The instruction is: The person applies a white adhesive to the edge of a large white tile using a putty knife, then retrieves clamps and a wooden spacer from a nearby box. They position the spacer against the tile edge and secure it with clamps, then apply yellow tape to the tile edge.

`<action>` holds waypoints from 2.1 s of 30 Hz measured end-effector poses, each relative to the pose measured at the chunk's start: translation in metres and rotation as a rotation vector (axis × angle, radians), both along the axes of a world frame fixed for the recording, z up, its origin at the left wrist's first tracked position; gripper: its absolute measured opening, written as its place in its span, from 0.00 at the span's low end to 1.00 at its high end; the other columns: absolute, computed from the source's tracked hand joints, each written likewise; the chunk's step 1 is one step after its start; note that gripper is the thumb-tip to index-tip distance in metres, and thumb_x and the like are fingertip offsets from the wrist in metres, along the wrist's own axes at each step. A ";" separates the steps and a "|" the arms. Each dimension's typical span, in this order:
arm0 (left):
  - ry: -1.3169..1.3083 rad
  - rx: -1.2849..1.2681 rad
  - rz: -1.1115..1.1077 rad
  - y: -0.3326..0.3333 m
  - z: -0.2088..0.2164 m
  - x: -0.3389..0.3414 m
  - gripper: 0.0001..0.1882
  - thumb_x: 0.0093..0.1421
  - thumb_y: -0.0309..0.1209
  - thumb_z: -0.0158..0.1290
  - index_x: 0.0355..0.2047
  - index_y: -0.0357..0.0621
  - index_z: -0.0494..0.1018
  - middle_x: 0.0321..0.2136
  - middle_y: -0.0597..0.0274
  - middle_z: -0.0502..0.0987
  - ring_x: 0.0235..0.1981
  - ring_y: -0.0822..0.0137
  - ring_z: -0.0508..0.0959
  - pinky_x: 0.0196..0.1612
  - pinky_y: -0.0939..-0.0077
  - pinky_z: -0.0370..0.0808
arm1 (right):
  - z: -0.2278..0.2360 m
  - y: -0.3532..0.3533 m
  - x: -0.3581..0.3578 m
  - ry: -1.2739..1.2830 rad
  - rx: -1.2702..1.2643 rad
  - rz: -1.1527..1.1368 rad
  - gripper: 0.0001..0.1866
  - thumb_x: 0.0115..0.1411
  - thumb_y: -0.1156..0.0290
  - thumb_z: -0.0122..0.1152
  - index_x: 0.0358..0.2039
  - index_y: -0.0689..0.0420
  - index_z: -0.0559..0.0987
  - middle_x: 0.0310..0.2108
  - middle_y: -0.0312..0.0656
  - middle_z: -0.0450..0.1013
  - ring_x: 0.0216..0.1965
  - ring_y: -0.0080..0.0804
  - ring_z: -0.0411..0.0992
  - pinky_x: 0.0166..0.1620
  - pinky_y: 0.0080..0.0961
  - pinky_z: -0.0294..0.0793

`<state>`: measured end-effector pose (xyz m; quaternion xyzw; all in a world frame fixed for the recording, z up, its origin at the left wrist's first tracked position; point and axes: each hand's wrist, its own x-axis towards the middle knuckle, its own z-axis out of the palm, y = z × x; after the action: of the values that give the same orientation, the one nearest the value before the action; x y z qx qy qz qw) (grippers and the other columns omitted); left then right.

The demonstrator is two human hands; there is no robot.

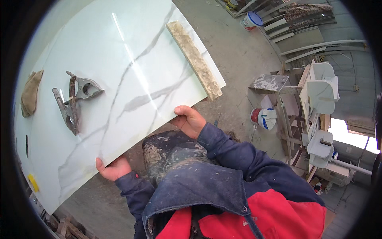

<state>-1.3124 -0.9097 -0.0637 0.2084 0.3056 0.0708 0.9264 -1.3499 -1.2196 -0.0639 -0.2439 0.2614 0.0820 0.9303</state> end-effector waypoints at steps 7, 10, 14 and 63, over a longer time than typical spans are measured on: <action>-0.077 0.063 0.007 0.005 -0.014 -0.002 0.36 0.53 0.37 0.56 0.61 0.34 0.63 0.58 0.47 0.70 0.59 0.48 0.69 0.62 0.49 0.66 | -0.014 0.002 -0.002 -0.039 0.013 0.021 0.15 0.62 0.71 0.59 0.47 0.63 0.75 0.46 0.42 0.75 0.51 0.36 0.74 0.60 0.41 0.72; -0.069 0.057 0.027 0.001 -0.011 -0.001 0.36 0.53 0.36 0.57 0.61 0.34 0.63 0.58 0.47 0.69 0.59 0.48 0.69 0.61 0.50 0.67 | -0.004 -0.001 0.000 -0.066 0.014 0.036 0.20 0.62 0.69 0.60 0.53 0.63 0.72 0.50 0.43 0.73 0.52 0.37 0.73 0.59 0.40 0.72; -0.035 0.060 0.036 -0.004 -0.007 -0.002 0.36 0.53 0.35 0.58 0.61 0.34 0.64 0.58 0.48 0.70 0.59 0.49 0.70 0.61 0.51 0.67 | 0.006 -0.023 -0.014 -0.067 -0.055 0.165 0.31 0.61 0.67 0.63 0.62 0.63 0.64 0.57 0.45 0.69 0.53 0.37 0.73 0.58 0.36 0.72; -0.054 0.238 -0.347 -0.312 -0.002 -0.050 0.37 0.50 0.19 0.66 0.58 0.36 0.59 0.56 0.56 0.69 0.60 0.64 0.67 0.63 0.68 0.64 | 0.180 -0.077 0.136 -0.950 -1.453 0.630 0.22 0.55 0.70 0.69 0.49 0.60 0.77 0.44 0.49 0.77 0.46 0.45 0.76 0.50 0.33 0.74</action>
<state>-1.3619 -1.2219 -0.0657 0.3640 0.2296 -0.0485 0.9013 -1.2135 -1.2970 0.1160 -0.8357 -0.2388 0.0383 0.4930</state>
